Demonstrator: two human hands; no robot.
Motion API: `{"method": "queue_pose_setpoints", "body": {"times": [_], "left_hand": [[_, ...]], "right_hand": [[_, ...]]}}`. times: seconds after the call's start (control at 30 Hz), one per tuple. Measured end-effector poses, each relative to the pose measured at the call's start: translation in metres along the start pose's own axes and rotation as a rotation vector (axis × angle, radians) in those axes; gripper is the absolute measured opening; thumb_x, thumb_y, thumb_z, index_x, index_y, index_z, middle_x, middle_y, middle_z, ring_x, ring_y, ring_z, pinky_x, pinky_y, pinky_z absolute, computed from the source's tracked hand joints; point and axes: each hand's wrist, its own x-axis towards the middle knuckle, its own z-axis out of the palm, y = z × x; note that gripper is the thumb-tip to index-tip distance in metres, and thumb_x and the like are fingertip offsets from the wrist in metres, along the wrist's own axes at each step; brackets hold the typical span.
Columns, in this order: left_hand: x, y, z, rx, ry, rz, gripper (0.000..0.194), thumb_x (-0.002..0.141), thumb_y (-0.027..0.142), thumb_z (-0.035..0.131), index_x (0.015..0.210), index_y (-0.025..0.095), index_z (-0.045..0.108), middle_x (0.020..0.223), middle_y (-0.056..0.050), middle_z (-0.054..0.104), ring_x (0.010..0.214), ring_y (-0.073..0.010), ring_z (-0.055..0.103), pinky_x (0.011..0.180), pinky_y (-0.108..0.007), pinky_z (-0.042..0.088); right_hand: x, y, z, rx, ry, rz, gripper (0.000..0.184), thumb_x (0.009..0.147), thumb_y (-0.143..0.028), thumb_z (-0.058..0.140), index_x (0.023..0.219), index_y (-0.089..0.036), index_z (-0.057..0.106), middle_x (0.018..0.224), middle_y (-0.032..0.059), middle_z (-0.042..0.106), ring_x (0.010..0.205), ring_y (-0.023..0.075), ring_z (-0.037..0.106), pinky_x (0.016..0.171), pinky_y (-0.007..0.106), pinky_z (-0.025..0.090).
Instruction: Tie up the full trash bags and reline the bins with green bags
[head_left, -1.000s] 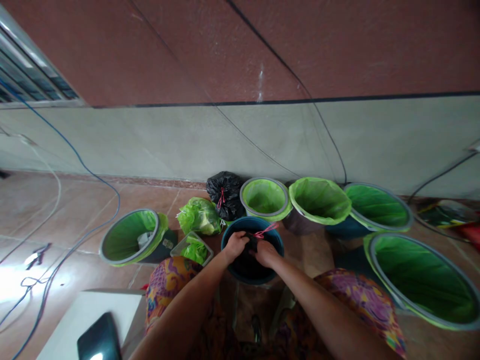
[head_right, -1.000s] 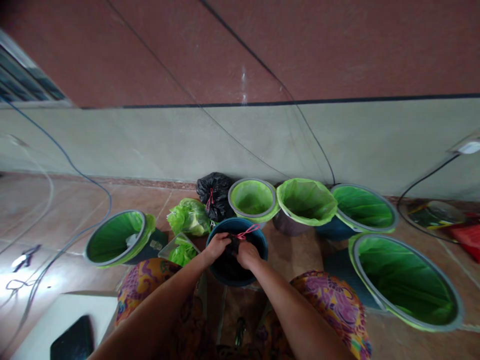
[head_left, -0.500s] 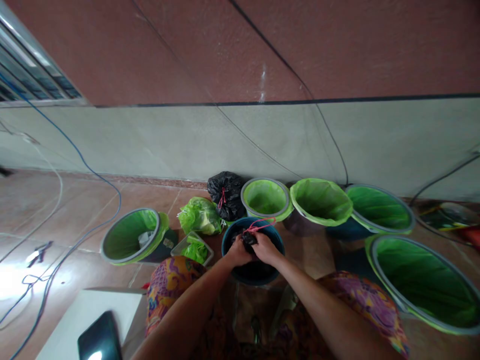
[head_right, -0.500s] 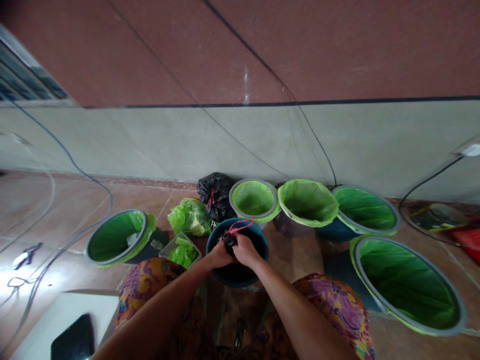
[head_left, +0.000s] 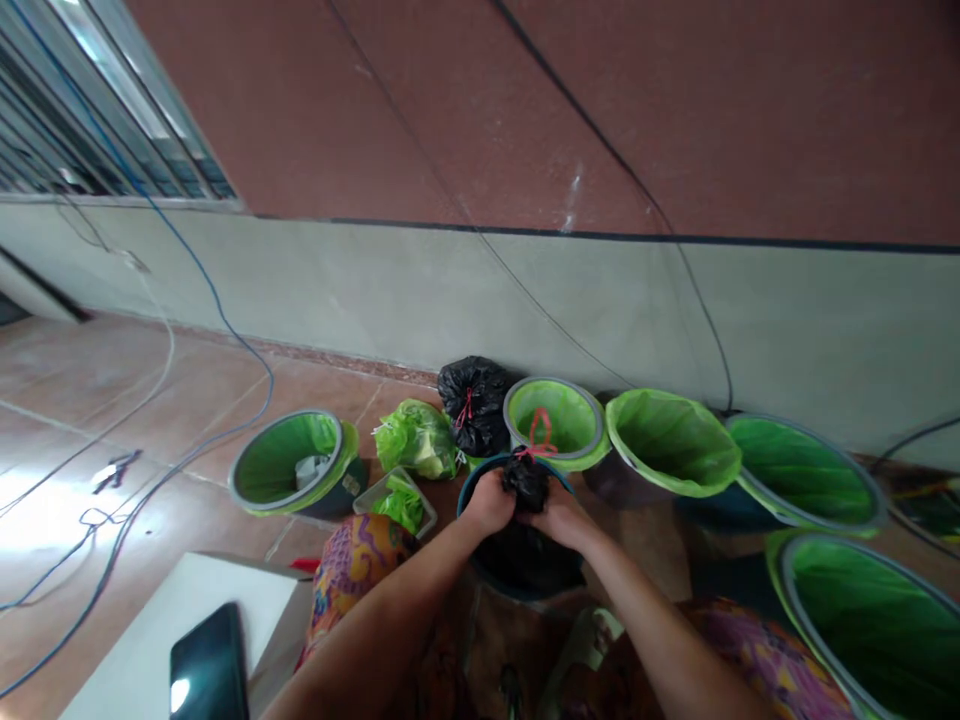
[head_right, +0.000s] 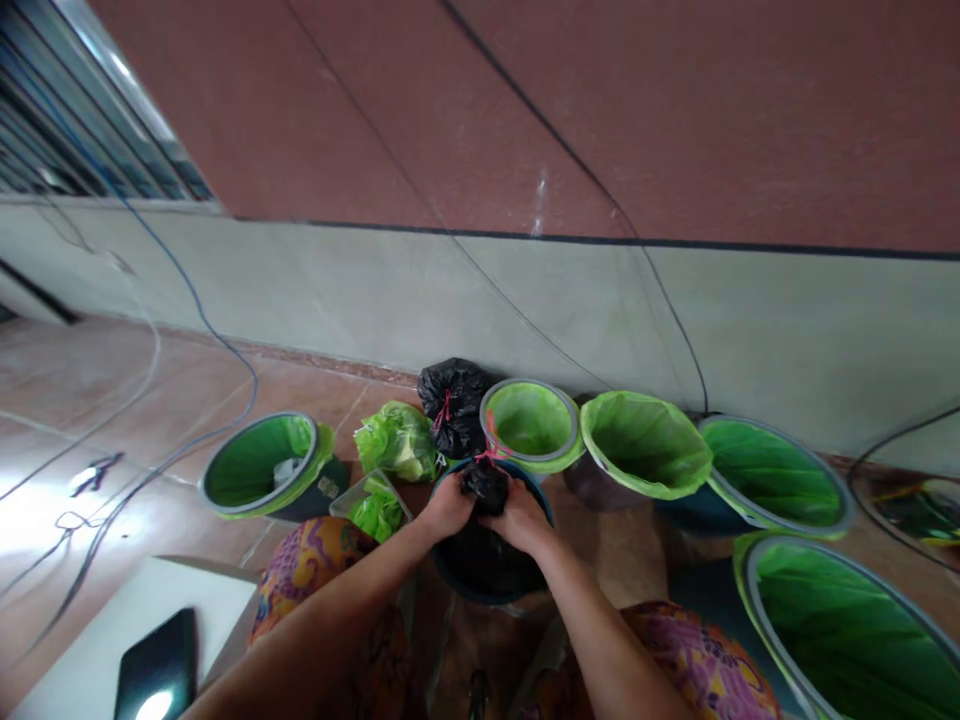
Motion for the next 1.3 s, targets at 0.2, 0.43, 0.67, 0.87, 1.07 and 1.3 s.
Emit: {"method": "queue_pose_setpoints", "body": {"times": [0.2,0.43,0.67,0.87,1.07,1.3], "left_hand": [[-0.008,0.044,-0.053,-0.015,0.054,0.030,0.022,0.072,0.005,0.051,0.082,0.017,0.067,0.081,-0.006,0.073,0.082,-0.0187,0.067,0.080,-0.029,0.053],[0.002,0.067,-0.156,0.015,0.274,0.130,0.018,0.071,0.005,0.049,0.071,0.015,0.064,0.074,-0.004,0.070,0.074,-0.0171,0.063,0.072,-0.025,0.050],[0.065,-0.002,-0.211,0.068,0.386,0.149,0.022,0.070,0.004,0.049,0.078,0.013,0.067,0.078,-0.006,0.071,0.080,-0.0202,0.065,0.077,-0.030,0.051],[0.111,-0.143,-0.182,0.113,0.239,0.028,0.052,0.066,0.006,0.062,0.118,0.014,0.063,0.126,-0.013,0.064,0.121,-0.0240,0.057,0.107,-0.036,0.041],[0.122,-0.248,-0.133,0.167,-0.010,-0.298,0.080,0.066,0.022,0.072,0.142,0.016,0.045,0.149,-0.017,0.040,0.134,-0.0293,0.046,0.111,-0.036,0.037],[0.157,-0.264,-0.120,0.240,0.054,-0.315,0.079,0.068,0.028,0.072,0.141,0.016,0.045,0.147,-0.015,0.044,0.134,-0.0295,0.044,0.110,-0.040,0.036]], "right_hand": [[0.014,-0.048,-0.018,0.127,0.054,-0.131,0.031,0.080,-0.023,0.054,0.106,-0.020,0.069,0.106,0.0089,0.072,0.104,0.0271,0.065,0.092,0.043,0.050],[0.071,-0.140,-0.010,0.186,0.140,-0.342,0.027,0.082,-0.017,0.048,0.096,-0.019,0.072,0.098,0.0082,0.074,0.095,0.0239,0.067,0.086,0.036,0.051],[0.169,-0.158,0.070,0.278,0.392,-0.466,0.028,0.083,-0.018,0.047,0.102,-0.016,0.068,0.104,0.0106,0.071,0.103,0.0250,0.063,0.095,0.040,0.047],[0.212,-0.106,0.143,0.030,0.149,-0.275,0.044,0.078,-0.005,0.046,0.118,-0.016,0.063,0.116,0.0129,0.065,0.119,0.0241,0.055,0.106,0.040,0.040],[0.192,-0.066,0.179,-0.176,-0.077,-0.186,0.053,0.078,-0.009,0.052,0.131,-0.013,0.053,0.128,0.0160,0.055,0.127,0.0243,0.049,0.109,0.041,0.038],[0.156,-0.064,0.156,0.005,-0.102,-0.159,0.037,0.083,-0.015,0.050,0.118,-0.016,0.060,0.119,0.0123,0.061,0.106,0.0215,0.061,0.099,0.040,0.048]]}}
